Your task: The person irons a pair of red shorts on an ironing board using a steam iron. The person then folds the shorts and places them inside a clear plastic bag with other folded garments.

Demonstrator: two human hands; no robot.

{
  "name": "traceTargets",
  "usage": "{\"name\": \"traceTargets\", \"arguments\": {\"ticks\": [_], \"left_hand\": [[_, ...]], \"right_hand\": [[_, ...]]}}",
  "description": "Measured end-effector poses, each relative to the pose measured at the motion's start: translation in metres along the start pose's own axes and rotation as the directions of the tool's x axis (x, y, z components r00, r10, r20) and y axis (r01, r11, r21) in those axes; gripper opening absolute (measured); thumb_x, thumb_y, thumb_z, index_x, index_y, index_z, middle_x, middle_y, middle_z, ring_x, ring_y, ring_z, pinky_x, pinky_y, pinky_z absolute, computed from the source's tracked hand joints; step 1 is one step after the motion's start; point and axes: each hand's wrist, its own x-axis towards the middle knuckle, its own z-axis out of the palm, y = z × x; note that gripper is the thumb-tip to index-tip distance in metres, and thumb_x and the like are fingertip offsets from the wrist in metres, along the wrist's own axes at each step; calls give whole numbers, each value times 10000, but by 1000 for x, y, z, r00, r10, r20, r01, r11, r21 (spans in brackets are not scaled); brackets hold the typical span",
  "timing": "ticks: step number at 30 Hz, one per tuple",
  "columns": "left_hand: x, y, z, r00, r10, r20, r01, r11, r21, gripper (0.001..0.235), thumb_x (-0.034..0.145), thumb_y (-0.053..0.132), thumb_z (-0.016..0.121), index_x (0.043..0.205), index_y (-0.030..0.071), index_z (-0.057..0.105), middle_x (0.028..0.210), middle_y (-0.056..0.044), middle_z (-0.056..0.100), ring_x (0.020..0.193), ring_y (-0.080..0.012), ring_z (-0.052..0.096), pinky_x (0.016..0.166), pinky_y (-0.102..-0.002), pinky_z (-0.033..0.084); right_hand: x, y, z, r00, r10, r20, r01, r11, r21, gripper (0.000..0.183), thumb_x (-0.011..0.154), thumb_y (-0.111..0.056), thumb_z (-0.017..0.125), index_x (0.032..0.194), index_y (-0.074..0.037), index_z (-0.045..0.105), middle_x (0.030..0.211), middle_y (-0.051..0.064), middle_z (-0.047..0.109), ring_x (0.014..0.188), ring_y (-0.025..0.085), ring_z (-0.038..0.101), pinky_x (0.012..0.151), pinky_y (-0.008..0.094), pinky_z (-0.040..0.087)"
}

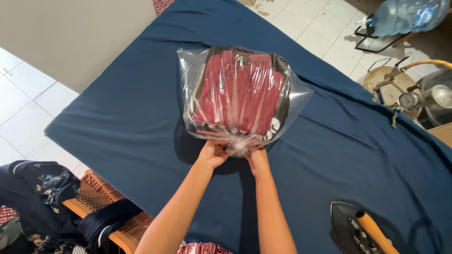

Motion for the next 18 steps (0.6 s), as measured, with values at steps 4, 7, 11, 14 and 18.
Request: {"name": "traceTargets", "arguments": {"ticks": [4,7,11,14,18], "left_hand": [[15,-10,-12,985,28,172,-27,1000,-10,106,818,54,661,883,125,615,781,-30,590,753,-228,595,748,-446,524],[31,-8,-18,991,102,93,-101,995,-7,130,805,22,633,856,141,620,760,-5,589,723,-196,584,768,-417,531],[51,-9,-24,984,140,111,-130,987,-93,80,836,85,688,879,133,640,752,-1,589,689,-175,556,785,-398,549],[50,-15,-26,988,121,96,-111,989,-102,64,843,131,703,873,127,647,765,-17,613,715,-189,585,777,-392,547],[17,-1,-11,970,82,228,-83,997,-5,98,922,134,712,945,108,620,852,-42,620,841,-232,631,841,-464,560]], "right_hand": [[-47,-28,16,967,-75,-242,-14,937,-348,277,971,-275,620,1196,-123,673,1103,21,711,979,156,674,800,361,558],[-89,-60,24,871,-418,-258,67,621,-781,267,984,-280,656,1184,-118,728,1076,54,730,967,170,692,829,368,568],[-128,-66,38,899,-252,-358,-48,756,-653,372,1008,-342,602,1206,-42,698,1028,138,747,895,232,731,708,433,618],[-122,-40,60,994,27,-110,-27,1000,5,524,933,-386,668,1340,-76,558,1251,89,662,1104,224,677,910,425,558],[-76,-31,64,997,75,-25,-53,868,494,801,931,-592,687,1445,-9,495,1386,142,578,1298,300,553,1097,470,452]]}}
